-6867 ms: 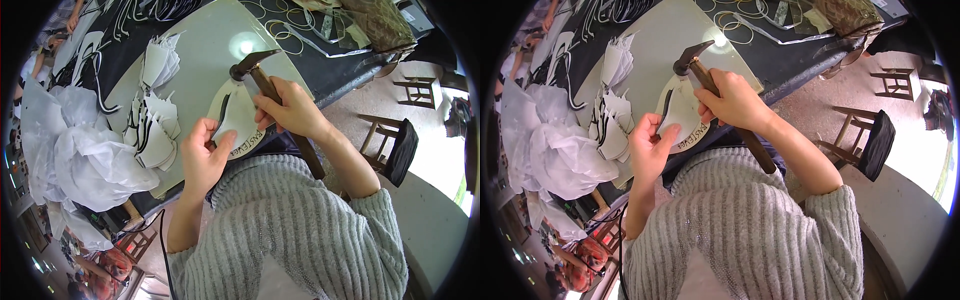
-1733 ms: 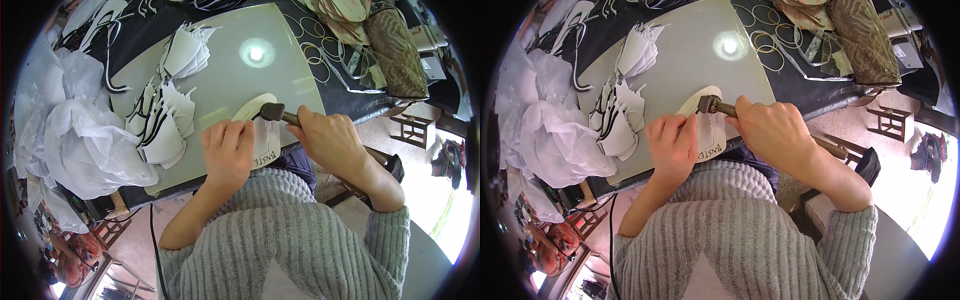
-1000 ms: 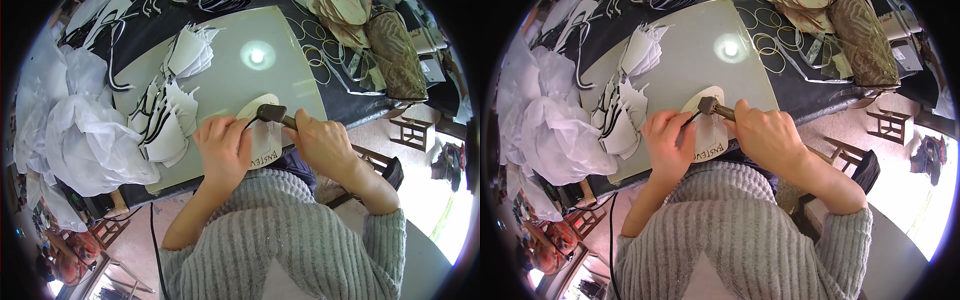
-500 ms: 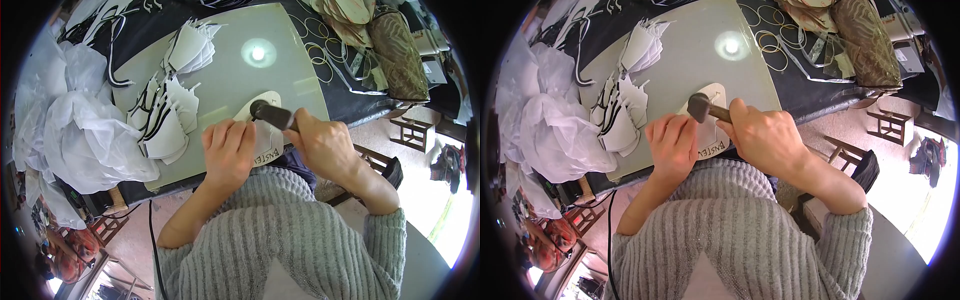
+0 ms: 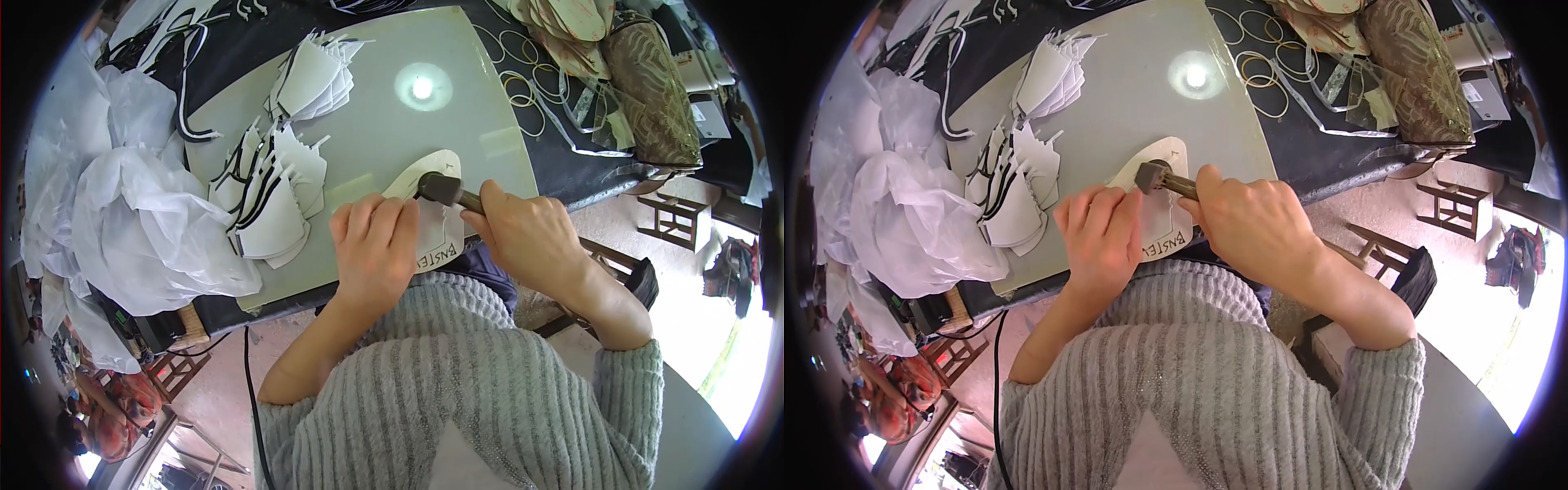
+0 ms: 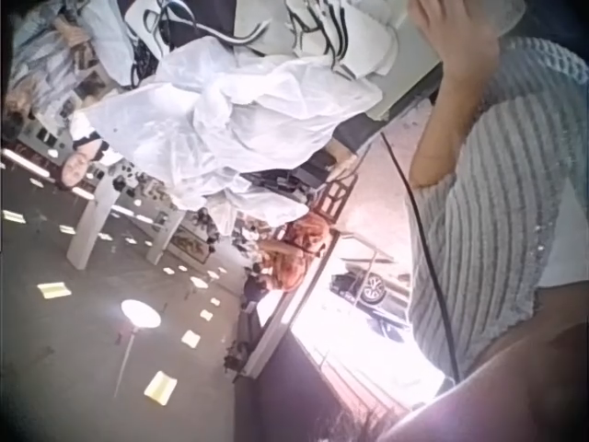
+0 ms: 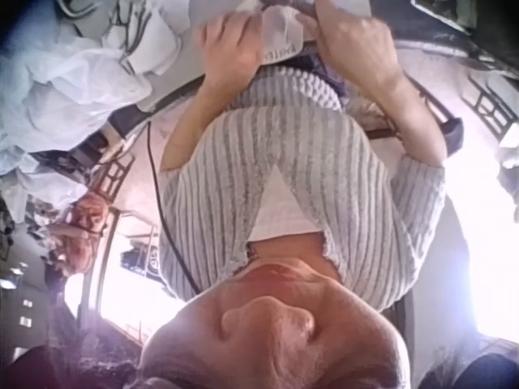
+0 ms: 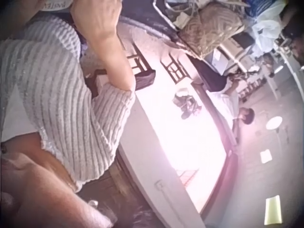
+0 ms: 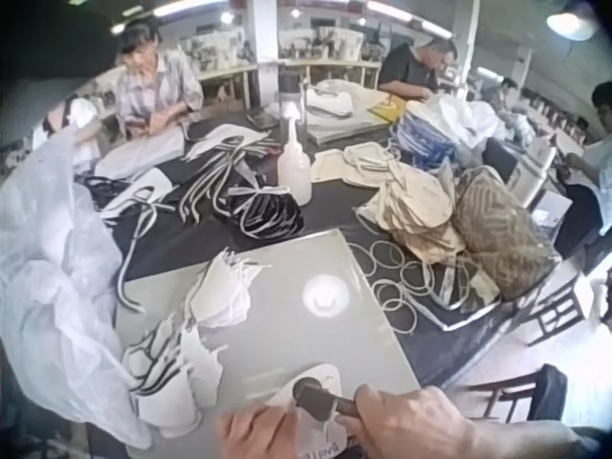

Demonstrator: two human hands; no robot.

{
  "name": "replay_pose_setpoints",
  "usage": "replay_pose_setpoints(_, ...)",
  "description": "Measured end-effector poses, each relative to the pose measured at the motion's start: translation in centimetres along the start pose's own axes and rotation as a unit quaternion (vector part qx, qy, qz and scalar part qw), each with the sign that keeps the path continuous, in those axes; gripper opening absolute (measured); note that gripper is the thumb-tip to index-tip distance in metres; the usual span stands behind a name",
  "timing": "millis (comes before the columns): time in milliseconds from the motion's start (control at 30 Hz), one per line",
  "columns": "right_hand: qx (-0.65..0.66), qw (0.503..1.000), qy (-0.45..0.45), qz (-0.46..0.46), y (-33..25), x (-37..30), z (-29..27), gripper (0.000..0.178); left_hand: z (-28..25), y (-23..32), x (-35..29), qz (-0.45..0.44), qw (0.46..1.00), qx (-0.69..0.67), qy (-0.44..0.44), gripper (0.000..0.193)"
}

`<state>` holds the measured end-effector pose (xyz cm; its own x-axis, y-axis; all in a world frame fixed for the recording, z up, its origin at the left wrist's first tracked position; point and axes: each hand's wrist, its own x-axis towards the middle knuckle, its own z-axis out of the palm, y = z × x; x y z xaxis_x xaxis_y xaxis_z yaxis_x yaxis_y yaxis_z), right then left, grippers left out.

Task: The person is using a hammer to tap down the seams and edges of shoe leather components on a workbench.

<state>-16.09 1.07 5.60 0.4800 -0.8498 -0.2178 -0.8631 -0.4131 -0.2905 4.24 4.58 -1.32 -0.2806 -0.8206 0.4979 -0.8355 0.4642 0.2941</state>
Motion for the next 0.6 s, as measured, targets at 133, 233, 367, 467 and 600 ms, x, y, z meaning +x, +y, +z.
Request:
replay_pose_setpoints(133, -0.003, 1.000, -0.006, 0.004, 0.3, 0.1, 0.3, 0.032, -0.9, -0.8, -0.1, -0.113, 0.988, -0.105, 0.002, 0.023)
replay_pose_setpoints(233, -0.002, 1.000, -0.005, 0.004, 0.3, 0.1, 0.4, 0.031, -1.3, -1.1, -0.5, -0.087, 0.987, -0.132, -0.020, 0.025)
replay_pose_setpoints(367, -0.012, 1.000, 0.015, -0.005, 0.6, -0.1, 0.4, 0.032, -1.0, -0.7, -0.9, 0.002, 0.999, -0.033, 0.000, 0.021)
replay_pose_setpoints(467, 0.010, 0.999, 0.044, -0.027, 0.2, 0.1, -0.8, 0.034, -0.7, -0.9, -1.1, 0.020, 1.000, 0.005, -0.011, 0.023)
replay_pose_setpoints(600, 0.044, 0.992, 0.088, -0.083, -0.4, 0.1, -0.3, 0.034, -0.7, -0.6, -1.2, 0.046, 0.999, 0.011, 0.012, 0.034)
